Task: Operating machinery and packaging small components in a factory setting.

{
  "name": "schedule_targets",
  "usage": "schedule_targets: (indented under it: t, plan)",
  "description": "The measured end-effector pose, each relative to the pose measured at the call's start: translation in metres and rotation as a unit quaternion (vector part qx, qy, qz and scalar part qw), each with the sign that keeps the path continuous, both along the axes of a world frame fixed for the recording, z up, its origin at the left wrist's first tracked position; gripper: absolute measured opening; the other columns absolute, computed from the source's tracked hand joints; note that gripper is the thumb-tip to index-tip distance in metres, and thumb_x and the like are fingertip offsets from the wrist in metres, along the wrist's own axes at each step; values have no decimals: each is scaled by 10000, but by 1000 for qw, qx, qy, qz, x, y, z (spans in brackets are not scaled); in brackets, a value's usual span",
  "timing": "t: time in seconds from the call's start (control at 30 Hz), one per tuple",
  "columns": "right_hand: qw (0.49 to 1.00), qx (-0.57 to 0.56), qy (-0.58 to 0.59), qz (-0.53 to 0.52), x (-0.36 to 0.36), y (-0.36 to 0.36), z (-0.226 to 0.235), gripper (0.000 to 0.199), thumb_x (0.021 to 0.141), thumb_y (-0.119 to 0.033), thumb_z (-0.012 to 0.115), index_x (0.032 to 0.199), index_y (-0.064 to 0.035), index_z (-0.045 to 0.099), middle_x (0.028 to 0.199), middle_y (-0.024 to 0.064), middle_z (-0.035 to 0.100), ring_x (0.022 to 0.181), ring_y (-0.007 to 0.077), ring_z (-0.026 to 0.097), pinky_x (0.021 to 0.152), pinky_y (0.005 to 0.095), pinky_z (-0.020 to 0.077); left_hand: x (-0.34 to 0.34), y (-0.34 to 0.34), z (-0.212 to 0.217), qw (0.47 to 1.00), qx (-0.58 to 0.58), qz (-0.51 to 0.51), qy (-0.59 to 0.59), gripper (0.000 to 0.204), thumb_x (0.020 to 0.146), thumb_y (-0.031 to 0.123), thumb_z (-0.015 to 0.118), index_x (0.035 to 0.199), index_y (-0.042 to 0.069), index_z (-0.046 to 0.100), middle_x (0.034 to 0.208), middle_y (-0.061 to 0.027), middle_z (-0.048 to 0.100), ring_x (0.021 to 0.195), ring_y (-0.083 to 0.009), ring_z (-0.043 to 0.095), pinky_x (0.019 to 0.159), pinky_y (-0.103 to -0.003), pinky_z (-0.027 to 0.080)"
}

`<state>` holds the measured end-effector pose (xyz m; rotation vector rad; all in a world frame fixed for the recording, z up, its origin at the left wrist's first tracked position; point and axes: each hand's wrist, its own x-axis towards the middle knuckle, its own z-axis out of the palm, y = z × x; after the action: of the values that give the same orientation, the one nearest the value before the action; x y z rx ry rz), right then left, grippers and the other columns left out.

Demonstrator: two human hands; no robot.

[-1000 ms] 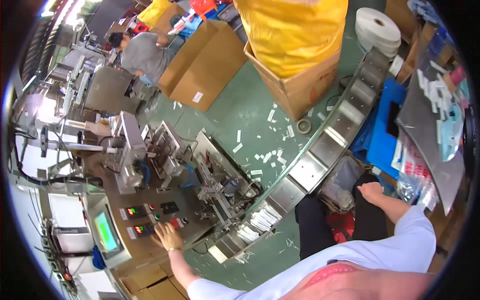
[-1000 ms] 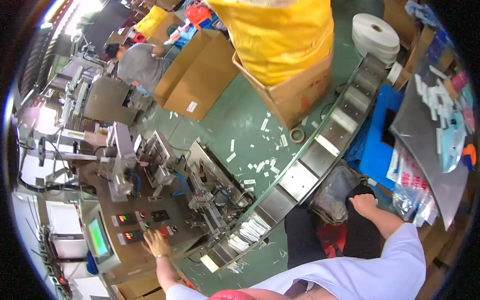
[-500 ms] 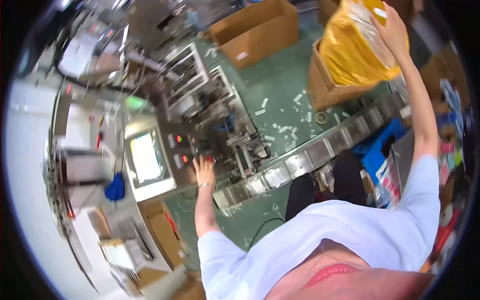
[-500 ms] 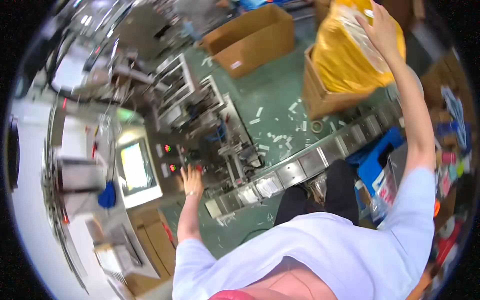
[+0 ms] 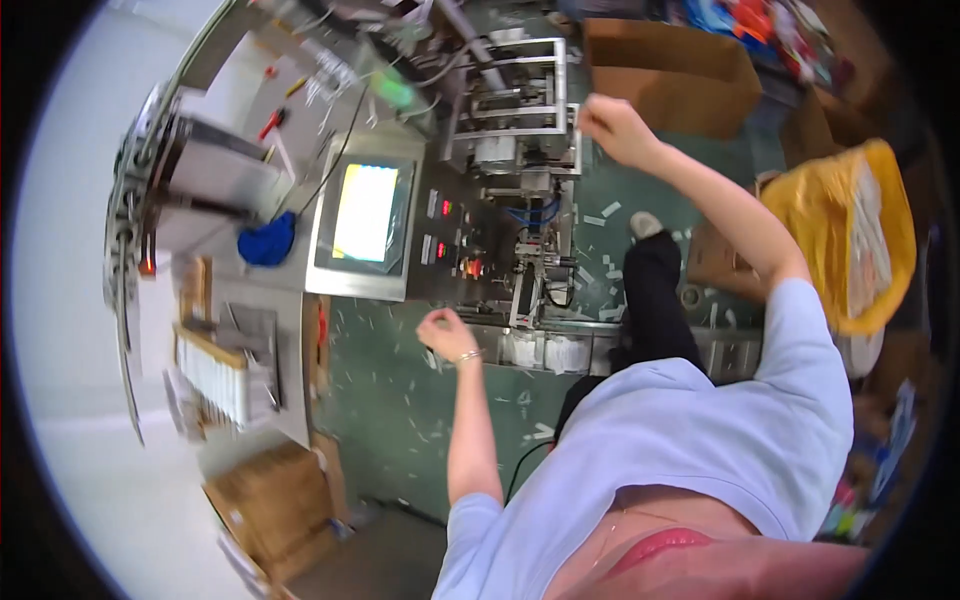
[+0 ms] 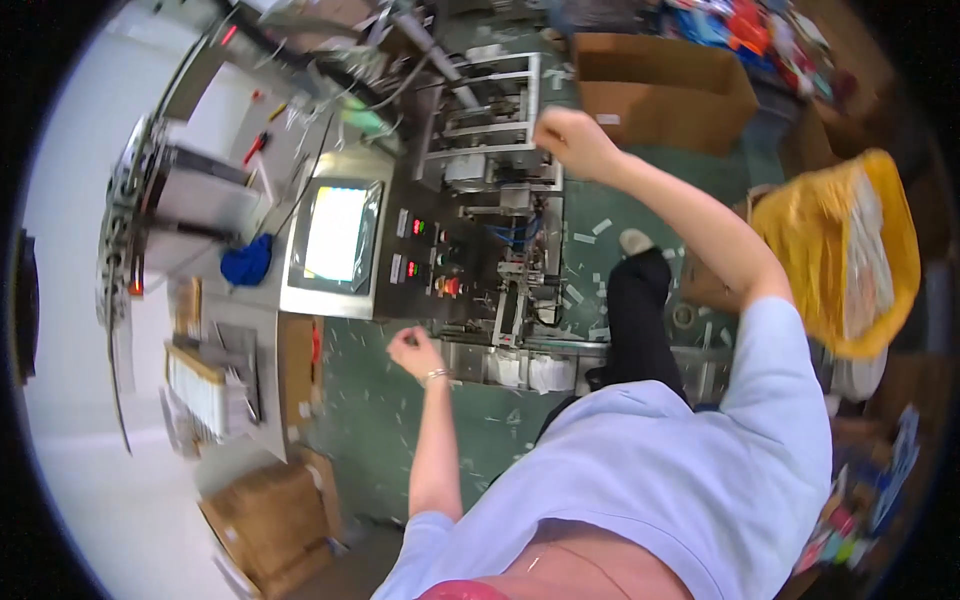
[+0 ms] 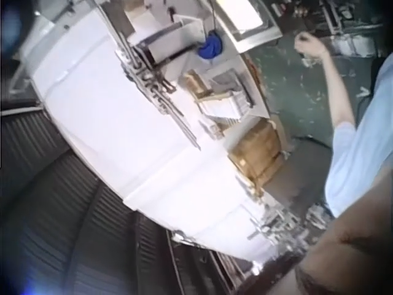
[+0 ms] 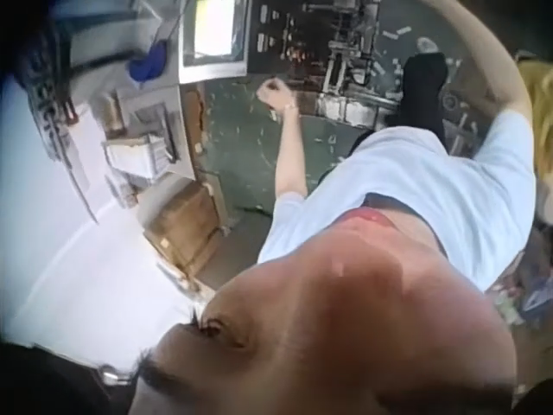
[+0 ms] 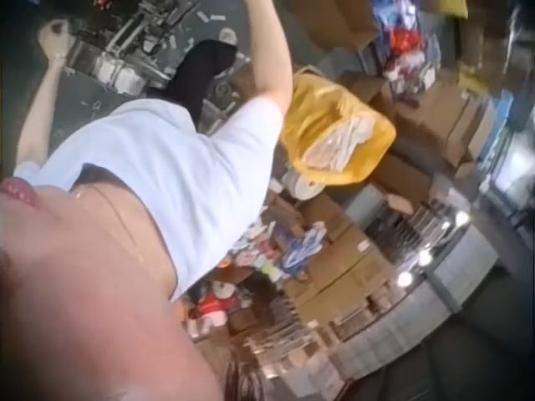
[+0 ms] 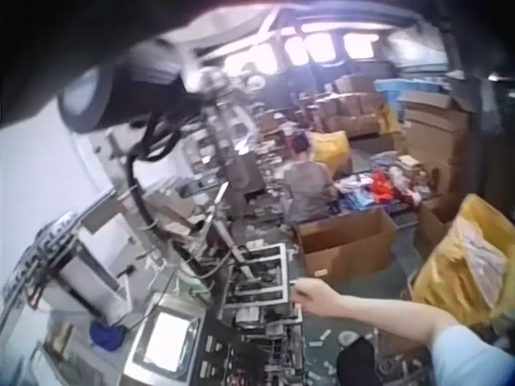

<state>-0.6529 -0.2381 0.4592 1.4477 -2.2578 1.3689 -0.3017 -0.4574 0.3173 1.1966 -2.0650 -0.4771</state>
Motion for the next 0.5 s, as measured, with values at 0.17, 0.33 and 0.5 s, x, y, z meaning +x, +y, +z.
schedule_targets:
  t: [0.17,0.33,0.5]
  plan:
    - [946,29,159,283,4,-133,30,85,766,-54,556,838,-10,552,817,132,532,858,309,523,724,380,430,-2,-25,10,955,41,245,162,379,784,174,632,1038,-46,457,1012,-169,484,913,-271,477,837,-377,389]
    - [879,-103,212,414,119,-257,51,273,792,-167,570,1028,-31,546,930,120,517,923,321,502,746,393,426,-28,42,-5,878,159,324,314,440,793,219,637,1083,-40,432,1016,-136,467,960,-246,460,877,-338,371]
    - [967,102,162,171,171,-430,81,355,799,-309,589,1108,-134,569,1046,112,516,1033,299,470,868,457,364,16,126,-17,909,193,305,209,409,783,207,642,1079,-20,474,1029,-130,465,935,-211,471,782,-318,427]
